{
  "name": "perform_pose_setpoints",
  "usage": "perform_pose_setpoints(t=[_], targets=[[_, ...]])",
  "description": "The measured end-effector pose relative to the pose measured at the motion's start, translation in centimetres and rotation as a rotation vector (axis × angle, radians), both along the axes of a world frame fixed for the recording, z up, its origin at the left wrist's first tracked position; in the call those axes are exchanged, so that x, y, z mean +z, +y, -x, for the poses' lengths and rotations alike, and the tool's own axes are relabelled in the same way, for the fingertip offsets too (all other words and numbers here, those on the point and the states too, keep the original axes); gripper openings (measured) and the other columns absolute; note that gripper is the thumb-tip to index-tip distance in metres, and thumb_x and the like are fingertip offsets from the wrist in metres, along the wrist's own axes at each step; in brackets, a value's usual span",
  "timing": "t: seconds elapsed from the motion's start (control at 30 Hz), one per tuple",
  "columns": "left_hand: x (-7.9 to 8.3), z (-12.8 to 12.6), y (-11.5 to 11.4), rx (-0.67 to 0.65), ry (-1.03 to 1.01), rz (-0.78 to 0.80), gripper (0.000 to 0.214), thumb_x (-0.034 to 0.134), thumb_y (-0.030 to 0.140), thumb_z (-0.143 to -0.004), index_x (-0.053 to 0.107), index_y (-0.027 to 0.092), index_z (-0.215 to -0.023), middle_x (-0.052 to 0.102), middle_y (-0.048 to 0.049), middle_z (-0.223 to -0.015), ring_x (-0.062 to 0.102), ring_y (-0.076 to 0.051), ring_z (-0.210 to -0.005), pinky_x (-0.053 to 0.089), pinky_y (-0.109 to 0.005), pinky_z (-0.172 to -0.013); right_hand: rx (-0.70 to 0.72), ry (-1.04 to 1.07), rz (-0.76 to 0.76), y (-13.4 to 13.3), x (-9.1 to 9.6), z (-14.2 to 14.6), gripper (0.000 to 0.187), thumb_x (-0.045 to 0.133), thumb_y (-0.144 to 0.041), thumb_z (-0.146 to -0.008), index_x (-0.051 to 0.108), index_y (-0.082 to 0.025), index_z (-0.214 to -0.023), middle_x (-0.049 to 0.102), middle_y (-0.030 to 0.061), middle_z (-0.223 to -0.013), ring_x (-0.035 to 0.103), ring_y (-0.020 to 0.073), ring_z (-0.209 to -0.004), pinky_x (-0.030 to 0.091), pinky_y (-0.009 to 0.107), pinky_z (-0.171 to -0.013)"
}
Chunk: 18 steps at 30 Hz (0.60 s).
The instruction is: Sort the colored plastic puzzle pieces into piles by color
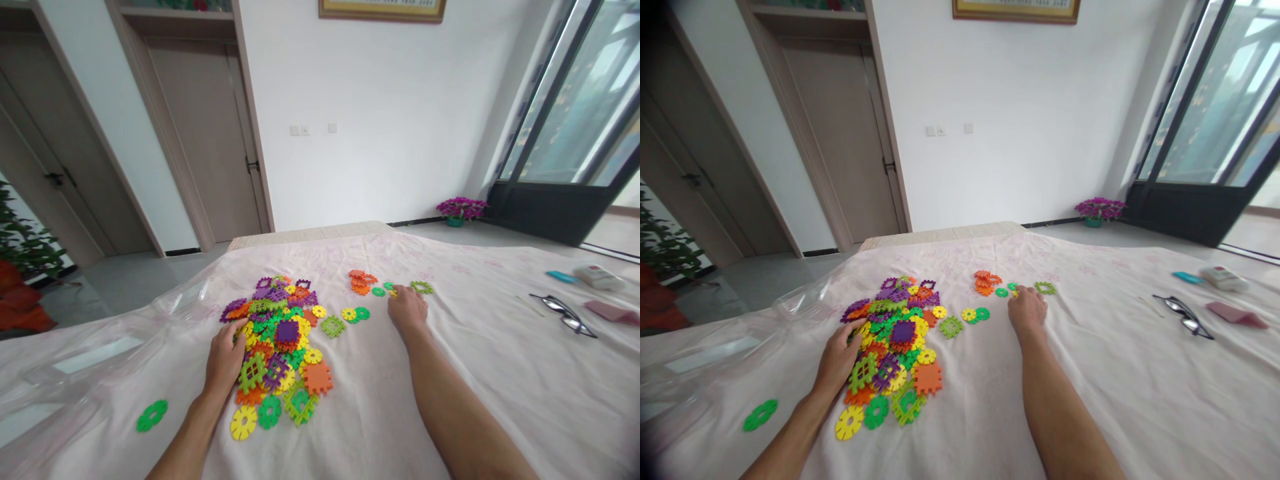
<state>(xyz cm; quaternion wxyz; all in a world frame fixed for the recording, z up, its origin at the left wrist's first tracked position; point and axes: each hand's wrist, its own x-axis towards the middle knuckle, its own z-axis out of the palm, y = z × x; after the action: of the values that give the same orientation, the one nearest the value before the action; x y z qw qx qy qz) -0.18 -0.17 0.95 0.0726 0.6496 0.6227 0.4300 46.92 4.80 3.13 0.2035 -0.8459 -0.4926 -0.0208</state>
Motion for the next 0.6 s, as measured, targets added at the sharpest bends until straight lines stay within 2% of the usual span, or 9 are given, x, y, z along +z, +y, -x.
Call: perform_pose_setpoints(t=[0.13, 0.23, 0.33, 0.43, 0.6], targets=[[-0.1, 0.1, 0.0, 0.0, 0.007, 0.003, 0.038, 0.046, 0.031, -0.086, 0.068, 0.02, -0.115, 0.07, -0.009, -0.121, 0.063, -0.026, -0.116, 0.046, -0.044, -0.107, -0.035, -0.005, -0.012, -0.2, 0.2, 0.2, 0.043, 0.048, -0.022, -0.086, 0.071, -0.025, -0.122, 0.063, 0.0133, -0.126, 0.053, 0.0345, -0.118, 0.041, 0.048, -0.096], [-0.1, 0.1, 0.0, 0.002, 0.005, 0.003, 0.038, 0.047, 0.031, -0.085, 0.068, 0.021, -0.115, 0.07, -0.0081, -0.121, 0.063, -0.025, -0.116, 0.047, -0.042, -0.106, -0.02, -0.031, -0.047, -0.1, -0.1, 0.5, 0.045, 0.05, -0.025, -0.086, 0.068, -0.024, -0.128, 0.06, 0.0125, -0.132, 0.049, 0.0329, -0.124, 0.037, 0.048, -0.102], [-0.1, 0.1, 0.0, -0.003, 0.007, 0.002, 0.038, 0.047, 0.031, -0.086, 0.068, 0.02, -0.115, 0.07, -0.0085, -0.12, 0.063, -0.026, -0.116, 0.045, -0.043, -0.107, 0.043, -0.105, -0.062, 0.3, -0.8, 0.9, 0.049, 0.05, -0.039, -0.091, 0.061, -0.022, -0.135, 0.051, 0.0107, -0.146, 0.037, 0.0332, -0.138, 0.024, 0.049, -0.114], [0.0, 0.0, 0.0, -0.01, 0.009, 0.008, 0.039, 0.045, 0.031, -0.087, 0.067, 0.019, -0.116, 0.07, -0.0093, -0.121, 0.062, -0.026, -0.117, 0.044, -0.044, -0.108, 0.104, -0.167, -0.005, 0.8, -1.4, 1.3, 0.053, 0.046, -0.049, -0.095, 0.059, -0.022, -0.138, 0.046, 0.0084, -0.152, 0.023, 0.0349, -0.147, 0.009, 0.053, -0.119], [-0.1, 0.1, 0.0, -0.01, 0.008, 0.019, 0.039, 0.045, 0.031, -0.087, 0.066, 0.019, -0.118, 0.069, -0.0092, -0.122, 0.061, -0.026, -0.118, 0.043, -0.044, -0.109, 0.156, -0.171, 0.035, 1.3, -1.8, 1.4, 0.043, 0.045, -0.042, -0.096, 0.066, -0.023, -0.129, 0.058, 0.0084, -0.141, 0.026, 0.0346, -0.145, 0.003, 0.056, -0.117]])
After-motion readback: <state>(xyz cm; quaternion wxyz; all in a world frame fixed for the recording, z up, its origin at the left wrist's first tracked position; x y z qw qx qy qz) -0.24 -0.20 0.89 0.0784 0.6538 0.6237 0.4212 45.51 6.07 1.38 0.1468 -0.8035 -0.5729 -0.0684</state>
